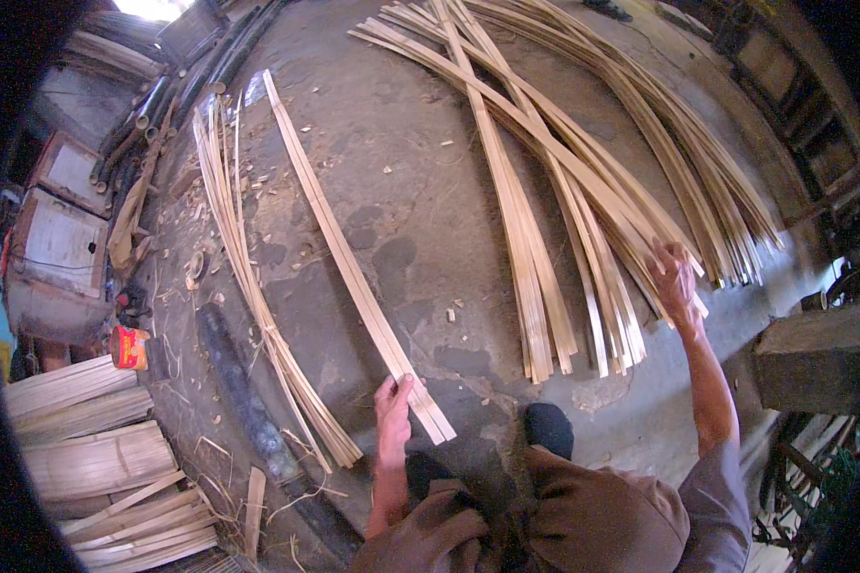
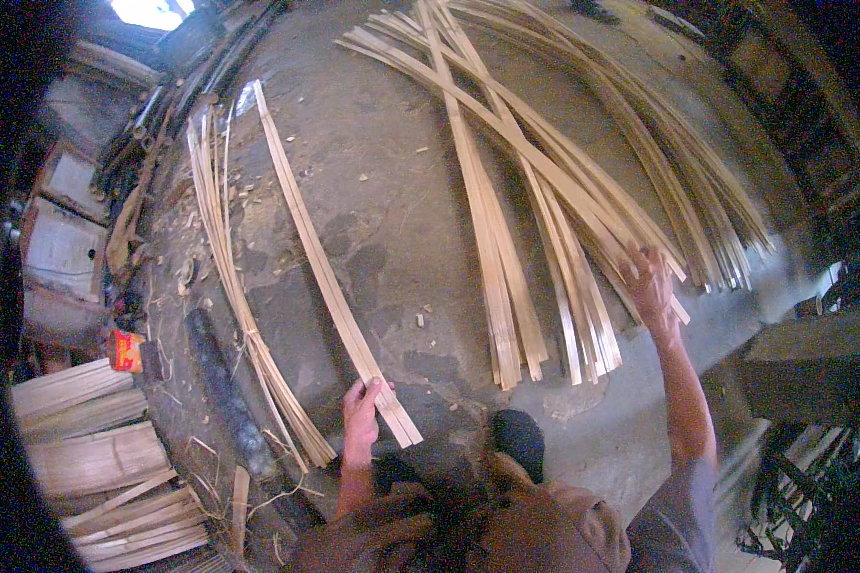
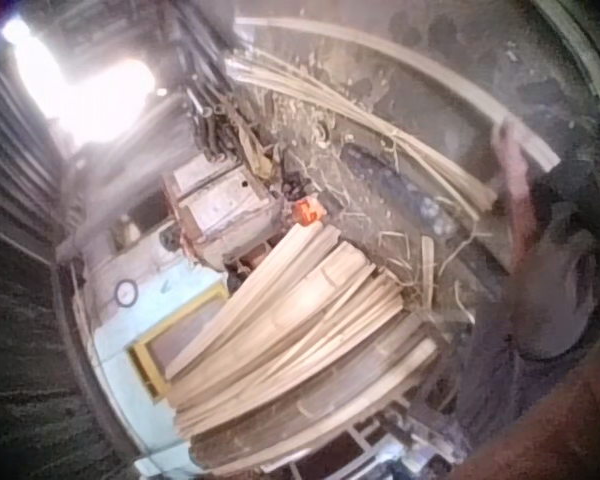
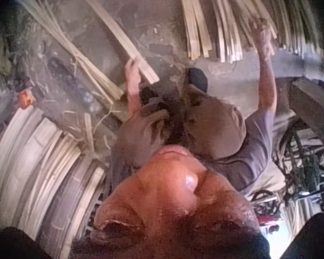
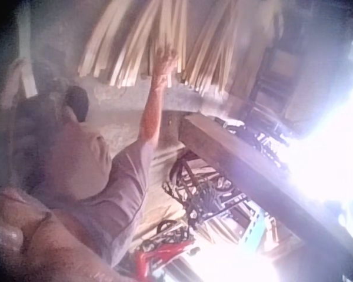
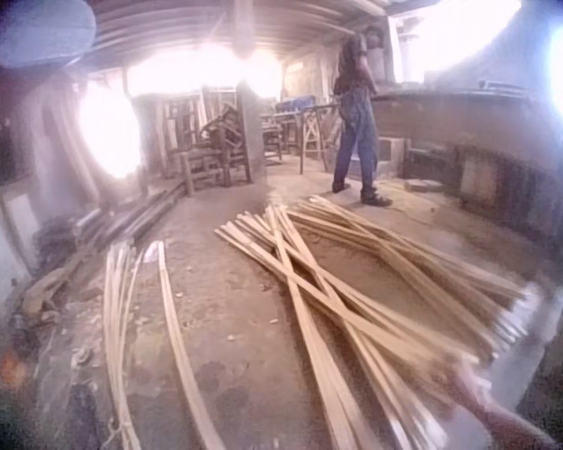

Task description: The person sits on the floor and sorts long, thin wooden strips into neat piles. They align the strips by hand, separate them into groups, and tie a bundle together with a thin cord.

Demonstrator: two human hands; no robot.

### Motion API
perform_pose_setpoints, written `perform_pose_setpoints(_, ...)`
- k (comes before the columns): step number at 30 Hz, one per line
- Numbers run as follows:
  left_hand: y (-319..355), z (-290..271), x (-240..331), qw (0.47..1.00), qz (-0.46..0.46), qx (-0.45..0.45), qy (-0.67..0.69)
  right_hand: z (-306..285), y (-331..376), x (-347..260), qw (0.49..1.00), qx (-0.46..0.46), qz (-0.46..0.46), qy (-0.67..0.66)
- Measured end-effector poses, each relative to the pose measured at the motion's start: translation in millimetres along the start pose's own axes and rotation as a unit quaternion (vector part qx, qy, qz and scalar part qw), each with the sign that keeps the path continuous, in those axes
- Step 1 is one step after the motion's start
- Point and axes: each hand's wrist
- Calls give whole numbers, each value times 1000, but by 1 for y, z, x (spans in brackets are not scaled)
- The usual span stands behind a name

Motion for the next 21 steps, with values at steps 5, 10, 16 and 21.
perform_pose_setpoints(5,27,53,12,999,18,-39,-33,40,66,-90,933,-41,39,-355)
perform_pose_setpoints(10,58,92,30,992,5,-119,-27,19,106,-258,636,-493,261,-533)
perform_pose_setpoints(16,56,76,16,991,23,-127,-24,14,93,-263,771,-363,261,-454)
perform_pose_setpoints(21,43,57,-10,989,-44,-101,-102,-40,36,-233,897,-190,194,-350)
Point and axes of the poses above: each hand's wrist, its own y-axis away from the middle knuckle, its own z-axis out of the palm, x = y × z, and after that the axes turned 9 degrees about x, right-handed
